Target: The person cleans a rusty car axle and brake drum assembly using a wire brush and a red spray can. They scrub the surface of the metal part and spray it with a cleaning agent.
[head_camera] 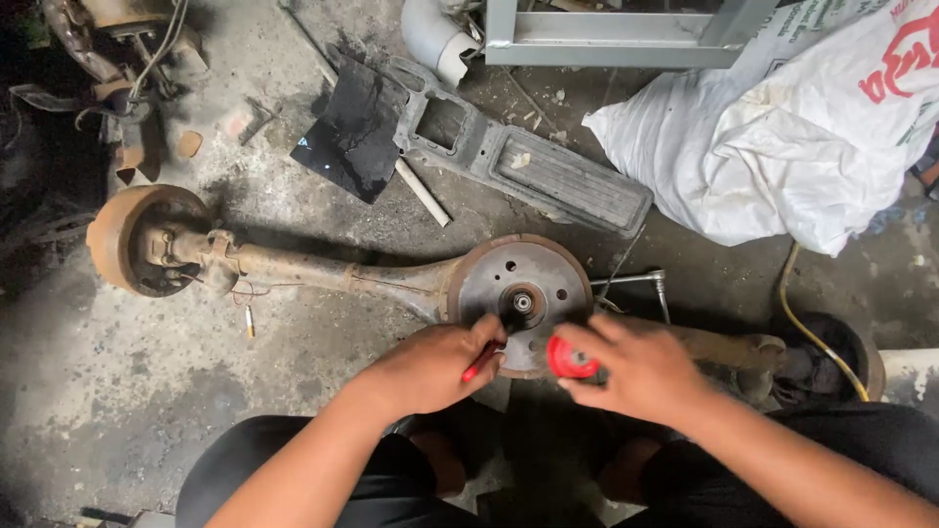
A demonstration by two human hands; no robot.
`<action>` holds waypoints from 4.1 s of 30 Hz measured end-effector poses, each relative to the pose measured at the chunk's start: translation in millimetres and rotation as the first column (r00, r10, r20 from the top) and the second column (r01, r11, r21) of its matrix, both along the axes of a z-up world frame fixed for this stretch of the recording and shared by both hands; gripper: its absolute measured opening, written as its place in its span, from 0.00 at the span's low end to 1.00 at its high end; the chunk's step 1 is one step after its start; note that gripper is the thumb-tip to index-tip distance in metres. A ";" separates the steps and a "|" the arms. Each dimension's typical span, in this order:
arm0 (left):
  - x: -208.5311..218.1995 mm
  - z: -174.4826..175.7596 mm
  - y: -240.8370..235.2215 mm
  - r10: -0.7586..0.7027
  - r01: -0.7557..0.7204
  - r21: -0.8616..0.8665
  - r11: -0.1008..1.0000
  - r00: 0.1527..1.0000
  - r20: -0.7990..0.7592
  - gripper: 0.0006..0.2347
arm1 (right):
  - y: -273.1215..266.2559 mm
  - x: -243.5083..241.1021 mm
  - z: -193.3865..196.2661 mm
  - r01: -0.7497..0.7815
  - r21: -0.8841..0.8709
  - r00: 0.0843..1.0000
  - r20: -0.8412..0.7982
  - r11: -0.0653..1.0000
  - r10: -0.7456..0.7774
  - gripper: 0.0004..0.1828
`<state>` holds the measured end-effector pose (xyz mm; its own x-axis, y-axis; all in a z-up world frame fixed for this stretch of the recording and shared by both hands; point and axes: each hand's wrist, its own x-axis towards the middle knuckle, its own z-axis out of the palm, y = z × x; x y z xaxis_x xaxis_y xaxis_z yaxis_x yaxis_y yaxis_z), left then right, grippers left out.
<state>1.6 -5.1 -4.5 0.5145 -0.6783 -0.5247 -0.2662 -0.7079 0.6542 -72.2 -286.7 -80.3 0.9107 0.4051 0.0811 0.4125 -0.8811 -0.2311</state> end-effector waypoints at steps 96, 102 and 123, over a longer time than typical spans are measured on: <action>-2.0 -2.9 3.0 0.295 -0.259 -0.255 0.932 0.949 0.111 0.14 | 0.0 22.3 -15.4 0.096 -0.026 0.973 0.212 0.995 -0.088 0.36; 5.5 2.1 2.5 0.306 -0.264 -0.234 0.936 0.938 0.163 0.11 | -1.2 31.4 4.6 0.038 0.116 0.998 0.042 0.993 -0.043 0.31; 15.7 -31.0 6.7 0.016 -0.166 0.140 0.976 0.697 0.717 0.12 | -13.1 25.7 -6.8 0.102 -0.034 0.989 0.108 0.994 -0.098 0.36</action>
<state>17.4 1.6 -35.5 0.8372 -0.5404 -0.0846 -0.5243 -0.8369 0.1574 -46.4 -299.8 -87.1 0.9338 0.3170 0.1656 0.3422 -0.9267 -0.1554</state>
